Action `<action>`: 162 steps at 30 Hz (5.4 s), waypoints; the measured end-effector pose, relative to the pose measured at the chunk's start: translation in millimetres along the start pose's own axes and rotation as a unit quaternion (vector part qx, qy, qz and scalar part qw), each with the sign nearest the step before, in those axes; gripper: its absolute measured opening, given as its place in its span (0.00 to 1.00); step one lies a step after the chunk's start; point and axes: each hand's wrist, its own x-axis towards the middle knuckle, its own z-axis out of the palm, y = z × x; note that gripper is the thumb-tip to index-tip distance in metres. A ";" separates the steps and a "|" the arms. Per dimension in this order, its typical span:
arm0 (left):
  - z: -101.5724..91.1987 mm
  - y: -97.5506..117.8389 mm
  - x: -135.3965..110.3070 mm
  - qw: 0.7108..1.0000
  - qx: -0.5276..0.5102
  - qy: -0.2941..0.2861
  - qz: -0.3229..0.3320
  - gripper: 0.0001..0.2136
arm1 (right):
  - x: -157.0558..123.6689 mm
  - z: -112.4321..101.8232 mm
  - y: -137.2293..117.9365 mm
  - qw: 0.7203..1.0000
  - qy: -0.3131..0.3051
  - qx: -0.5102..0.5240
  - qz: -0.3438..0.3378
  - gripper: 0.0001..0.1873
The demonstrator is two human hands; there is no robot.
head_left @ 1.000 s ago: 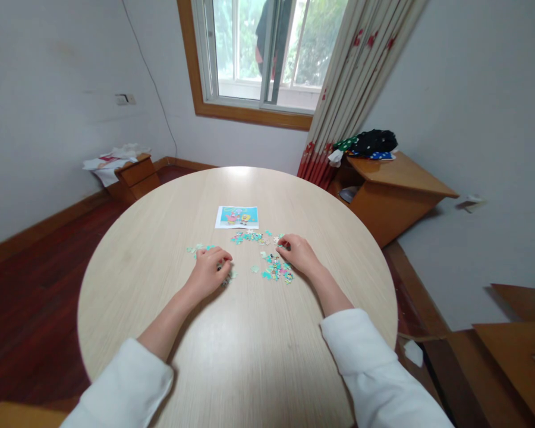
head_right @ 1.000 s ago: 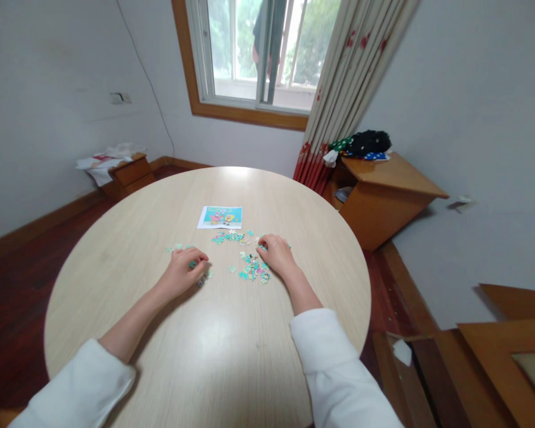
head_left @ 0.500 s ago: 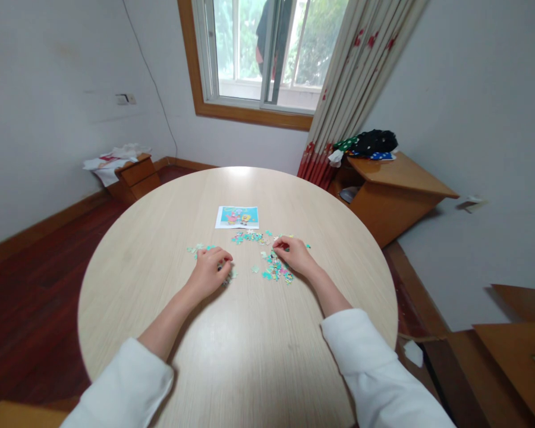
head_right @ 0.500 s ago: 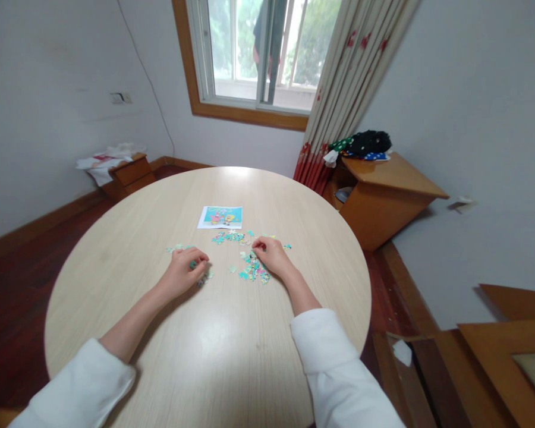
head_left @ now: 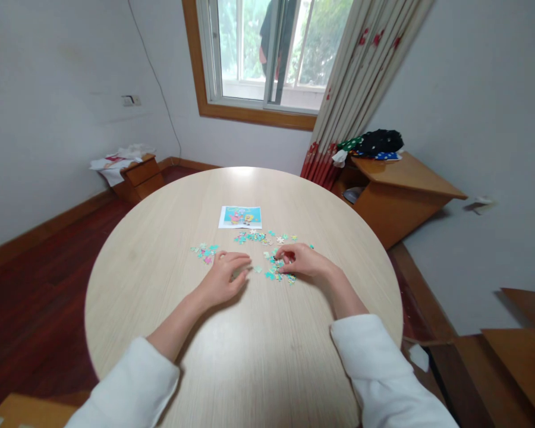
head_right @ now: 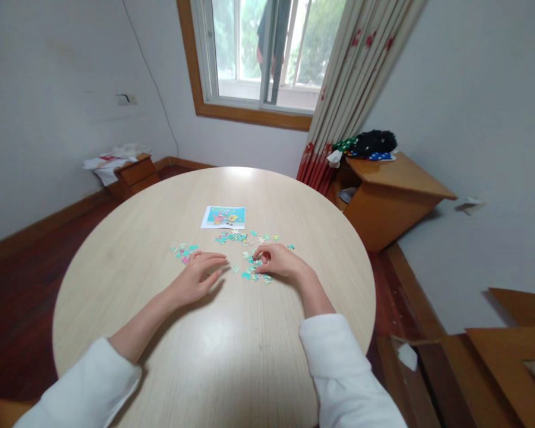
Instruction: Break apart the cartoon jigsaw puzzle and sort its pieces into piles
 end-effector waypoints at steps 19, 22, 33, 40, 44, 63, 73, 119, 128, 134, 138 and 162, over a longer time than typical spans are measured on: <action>22.9 32.7 -2.0 0.982 0.154 -0.101 0.041 0.20 | -0.2 1.8 -1.3 0.998 -0.052 0.012 0.041 0.11; 28.8 39.5 -3.8 0.983 0.128 -0.101 0.087 0.22 | -0.2 2.1 0.9 0.997 -0.060 0.045 0.036 0.10; 35.1 48.9 -11.0 0.980 0.128 -0.103 0.116 0.18 | 6.9 24.7 -12.5 0.975 0.037 0.216 0.028 0.12; 28.9 53.5 -11.5 0.982 0.125 -0.086 0.115 0.12 | 15.6 40.8 -24.1 0.997 0.064 -0.039 -0.028 0.06; 26.5 54.5 -10.4 0.983 0.119 -0.094 0.104 0.10 | 9.8 30.8 -23.4 0.997 0.056 -0.034 -0.033 0.03; 27.4 56.1 -12.2 0.986 0.113 -0.092 0.083 0.15 | 1.0 16.8 -18.6 0.993 -0.104 -0.059 -0.007 0.06; 30.1 55.1 -14.5 0.987 0.109 -0.083 0.085 0.14 | 0.8 14.7 -18.0 0.993 -0.107 -0.054 0.019 0.03; 11.6 -7.3 17.5 0.968 0.058 0.041 -0.239 0.15 | 38.4 48.4 -18.2 0.943 0.154 -0.286 -0.070 0.18; 12.0 -5.8 13.8 0.966 0.112 0.029 -0.231 0.14 | 40.6 45.6 -5.4 0.949 0.170 -0.251 -0.083 0.10; 16.7 -6.1 11.9 0.974 0.100 0.043 -0.199 0.14 | 43.8 46.5 -1.8 0.940 0.221 -0.257 -0.046 0.17; 22.0 -6.7 13.3 0.984 0.097 0.046 -0.140 0.15 | 43.3 44.3 -2.2 0.945 0.210 -0.250 -0.023 0.13; 23.3 -2.0 15.6 0.975 0.190 -0.032 -0.108 0.20 | 45.8 38.8 8.3 0.945 0.257 -0.182 -0.087 0.14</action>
